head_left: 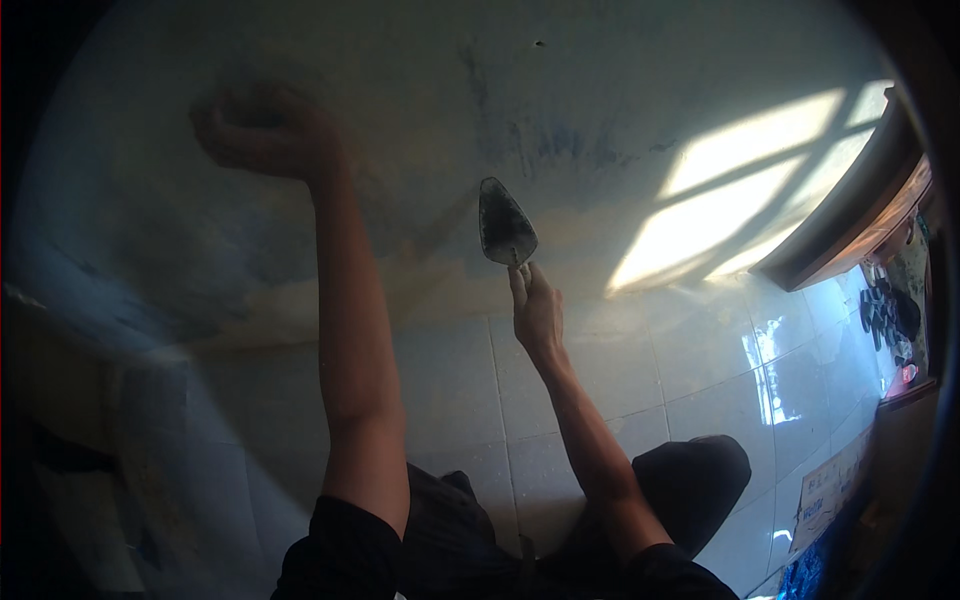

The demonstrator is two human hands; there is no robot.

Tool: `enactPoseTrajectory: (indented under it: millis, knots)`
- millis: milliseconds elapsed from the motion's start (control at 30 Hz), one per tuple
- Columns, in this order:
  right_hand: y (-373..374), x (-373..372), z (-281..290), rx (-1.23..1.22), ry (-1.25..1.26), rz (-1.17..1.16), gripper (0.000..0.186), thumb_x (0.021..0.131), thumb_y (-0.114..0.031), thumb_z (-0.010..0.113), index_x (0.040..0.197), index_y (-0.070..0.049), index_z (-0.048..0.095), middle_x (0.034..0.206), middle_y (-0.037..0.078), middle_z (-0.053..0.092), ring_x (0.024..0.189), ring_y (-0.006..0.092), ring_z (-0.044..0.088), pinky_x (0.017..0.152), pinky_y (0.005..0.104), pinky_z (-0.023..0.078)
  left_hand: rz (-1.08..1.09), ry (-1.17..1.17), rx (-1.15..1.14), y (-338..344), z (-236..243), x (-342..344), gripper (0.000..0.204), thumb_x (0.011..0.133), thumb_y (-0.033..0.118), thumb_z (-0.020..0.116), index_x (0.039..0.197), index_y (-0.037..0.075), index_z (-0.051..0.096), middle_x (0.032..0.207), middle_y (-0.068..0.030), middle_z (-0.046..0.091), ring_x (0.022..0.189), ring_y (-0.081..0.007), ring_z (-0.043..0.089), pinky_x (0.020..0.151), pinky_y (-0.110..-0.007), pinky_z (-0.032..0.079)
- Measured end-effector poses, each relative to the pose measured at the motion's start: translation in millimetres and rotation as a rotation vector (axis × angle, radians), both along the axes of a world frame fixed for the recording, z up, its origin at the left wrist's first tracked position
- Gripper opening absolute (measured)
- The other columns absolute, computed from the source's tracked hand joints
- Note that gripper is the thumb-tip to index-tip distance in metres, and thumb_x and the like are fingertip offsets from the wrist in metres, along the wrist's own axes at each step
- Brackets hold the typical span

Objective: Applying plaster or putty to a wall using a trowel.

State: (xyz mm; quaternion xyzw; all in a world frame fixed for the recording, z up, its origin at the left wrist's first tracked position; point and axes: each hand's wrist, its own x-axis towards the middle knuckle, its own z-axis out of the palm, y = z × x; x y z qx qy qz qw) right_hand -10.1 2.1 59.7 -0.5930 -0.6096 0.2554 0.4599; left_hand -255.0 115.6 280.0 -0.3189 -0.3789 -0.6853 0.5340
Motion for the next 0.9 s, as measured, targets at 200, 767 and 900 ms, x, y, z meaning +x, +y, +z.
enactPoseTrajectory:
  millis: [200, 767, 900]
  knots:
    - [0.5, 6.5, 11.3, -0.044, -0.022, 0.044, 0.034, 0.098, -0.031, 0.05, 0.089, 0.001, 0.054, 0.063, 0.023, 0.054, 0.057, 0.0397, 0.056, 0.055, 0.0447, 0.04, 0.028, 0.001, 0.001, 1.9, 0.6, -6.2, 0.038, 0.09, 0.027, 0.056, 0.112, -0.003, 0.049, 0.12, -0.0249, 0.048, 0.113, -0.0431, 0.046, 0.094, -0.053, 0.037]
    - [4.8, 7.5, 8.5, -0.093, -0.022, 0.091, 0.033, 0.097, -0.029, 0.049, 0.104, 0.002, 0.058, 0.07, 0.026, 0.056, 0.067, 0.0402, 0.062, 0.058, 0.0419, 0.043, -0.027, -0.03, -0.034, -0.7, -2.1, -7.0, 0.042, 0.09, 0.032, 0.056, 0.113, -0.003, 0.048, 0.123, -0.026, 0.047, 0.116, -0.0436, 0.044, 0.094, -0.054, 0.037]
    - [12.6, 0.9, 30.5, -0.004, 0.062, 0.078, 0.032, 0.098, -0.03, 0.05, 0.094, 0.002, 0.056, 0.067, 0.024, 0.055, 0.062, 0.0417, 0.057, 0.056, 0.0431, 0.042, 0.071, -0.003, 0.005, 2.3, 1.2, -16.6, 0.046, 0.087, 0.03, 0.06, 0.117, -0.003, 0.047, 0.116, -0.0223, 0.05, 0.106, -0.0396, 0.048, 0.091, -0.05, 0.038]
